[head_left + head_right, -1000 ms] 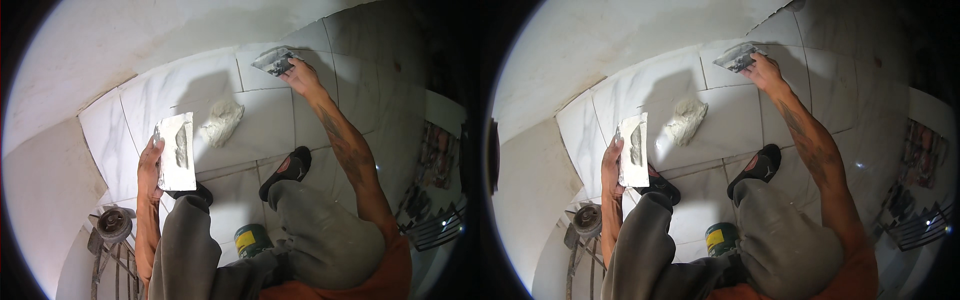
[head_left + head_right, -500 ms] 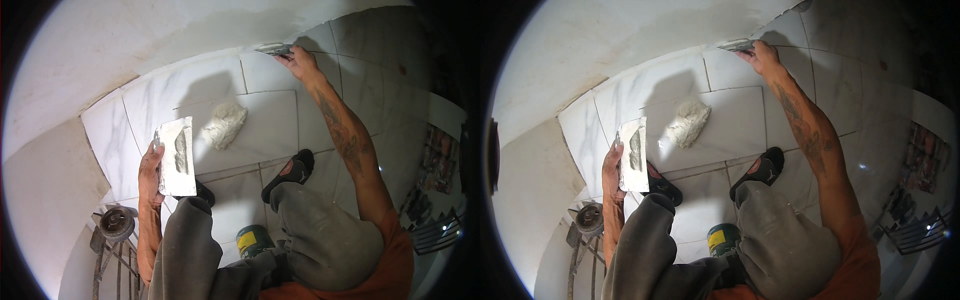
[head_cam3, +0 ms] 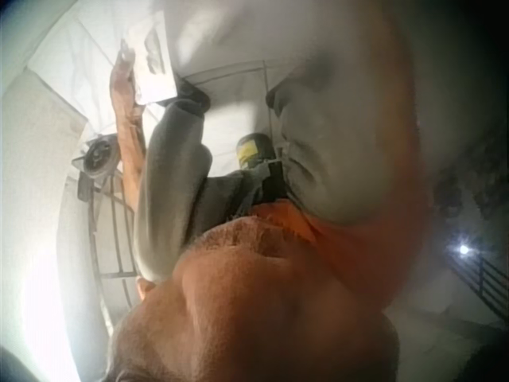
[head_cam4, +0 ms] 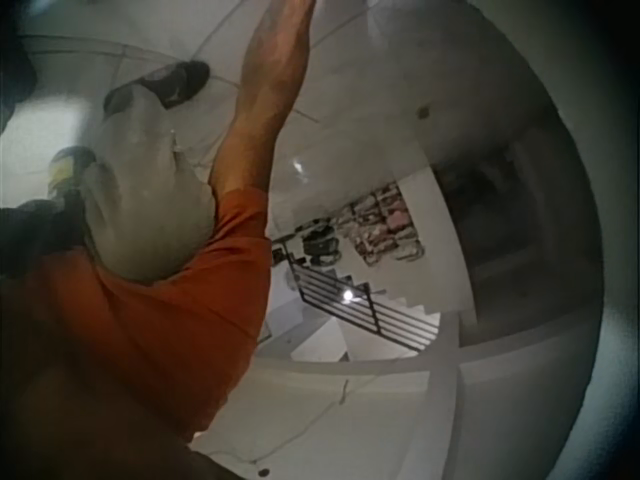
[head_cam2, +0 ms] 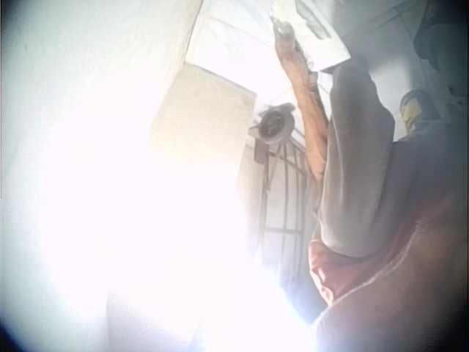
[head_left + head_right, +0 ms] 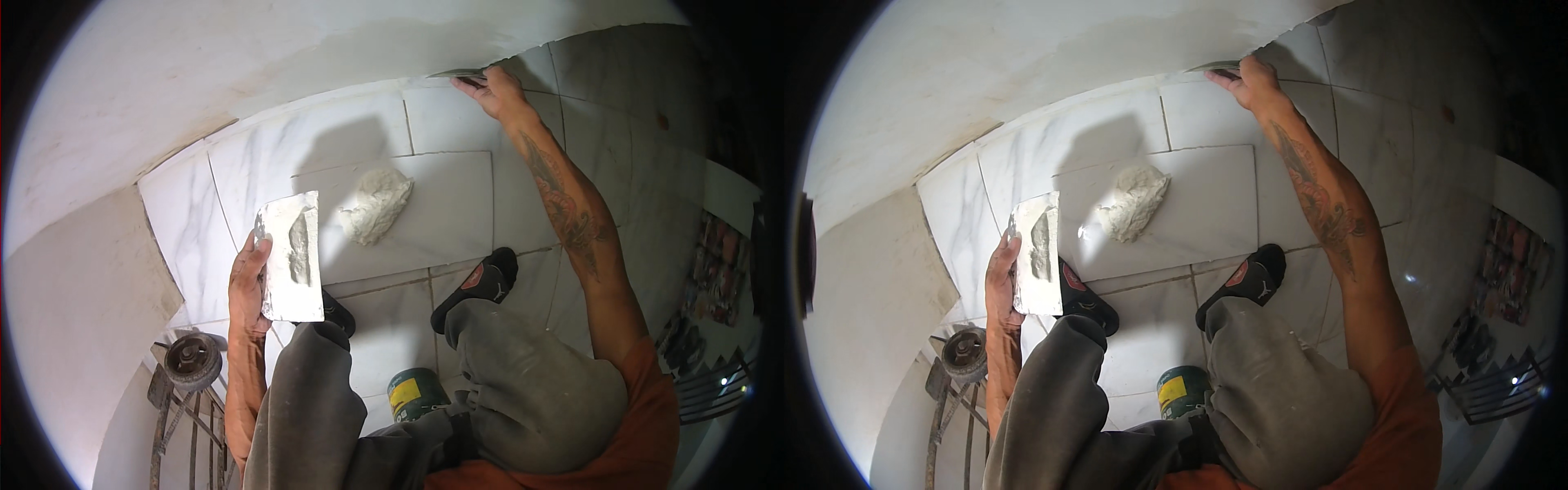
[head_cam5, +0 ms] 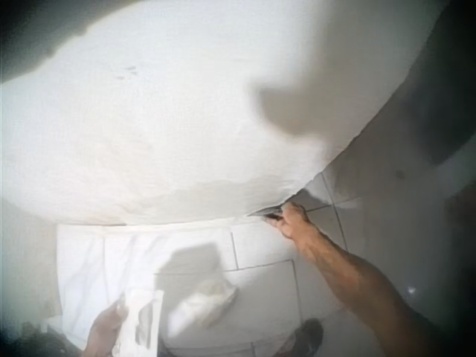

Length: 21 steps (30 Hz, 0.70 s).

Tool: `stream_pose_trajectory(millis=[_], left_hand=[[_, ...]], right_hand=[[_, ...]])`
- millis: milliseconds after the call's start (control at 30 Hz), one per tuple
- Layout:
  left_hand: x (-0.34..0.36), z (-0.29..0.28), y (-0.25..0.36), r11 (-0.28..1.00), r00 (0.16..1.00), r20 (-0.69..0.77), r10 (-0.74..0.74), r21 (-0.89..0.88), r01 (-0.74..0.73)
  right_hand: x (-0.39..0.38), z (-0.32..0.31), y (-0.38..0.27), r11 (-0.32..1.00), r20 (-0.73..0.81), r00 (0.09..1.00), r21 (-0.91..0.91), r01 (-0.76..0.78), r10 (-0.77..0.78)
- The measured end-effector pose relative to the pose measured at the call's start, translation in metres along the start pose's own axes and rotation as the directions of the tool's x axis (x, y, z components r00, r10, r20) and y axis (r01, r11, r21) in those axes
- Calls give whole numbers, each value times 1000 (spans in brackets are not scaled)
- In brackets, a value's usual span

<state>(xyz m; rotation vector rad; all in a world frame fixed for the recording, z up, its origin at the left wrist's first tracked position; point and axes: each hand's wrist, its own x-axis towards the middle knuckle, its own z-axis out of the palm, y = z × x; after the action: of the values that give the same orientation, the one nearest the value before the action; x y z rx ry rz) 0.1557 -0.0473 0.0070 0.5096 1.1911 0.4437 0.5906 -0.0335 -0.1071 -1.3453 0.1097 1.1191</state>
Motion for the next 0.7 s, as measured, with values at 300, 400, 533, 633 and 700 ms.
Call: stream_pose_trajectory(millis=[300, 400, 533, 633, 700], left_hand=[[-3, 1, 4, 1000, 1000, -21, -6, 26, 6], [-2, 1, 3, 1000, 1000, -12, -7, 28, 7], [-5, 4, 6, 1000, 1000, -3, 0, 10, 0], [-3, 1, 3, 1000, 1000, 0, 3, 2, -3], [-2, 0, 2, 1000, 1000, 3, 5, 1, -5]], right_hand=[[15, -16, -4, 983, 148, 988, 173, -61, 36], [14, -17, -10, 980, 192, 981, 187, -64, 27], [2, -7, -24, 973, 176, 983, 214, -83, 45], [-7, -3, -31, 970, 125, 990, 227, -85, 58], [-10, -12, -39, 998, 243, 970, -69, 12, 5]])
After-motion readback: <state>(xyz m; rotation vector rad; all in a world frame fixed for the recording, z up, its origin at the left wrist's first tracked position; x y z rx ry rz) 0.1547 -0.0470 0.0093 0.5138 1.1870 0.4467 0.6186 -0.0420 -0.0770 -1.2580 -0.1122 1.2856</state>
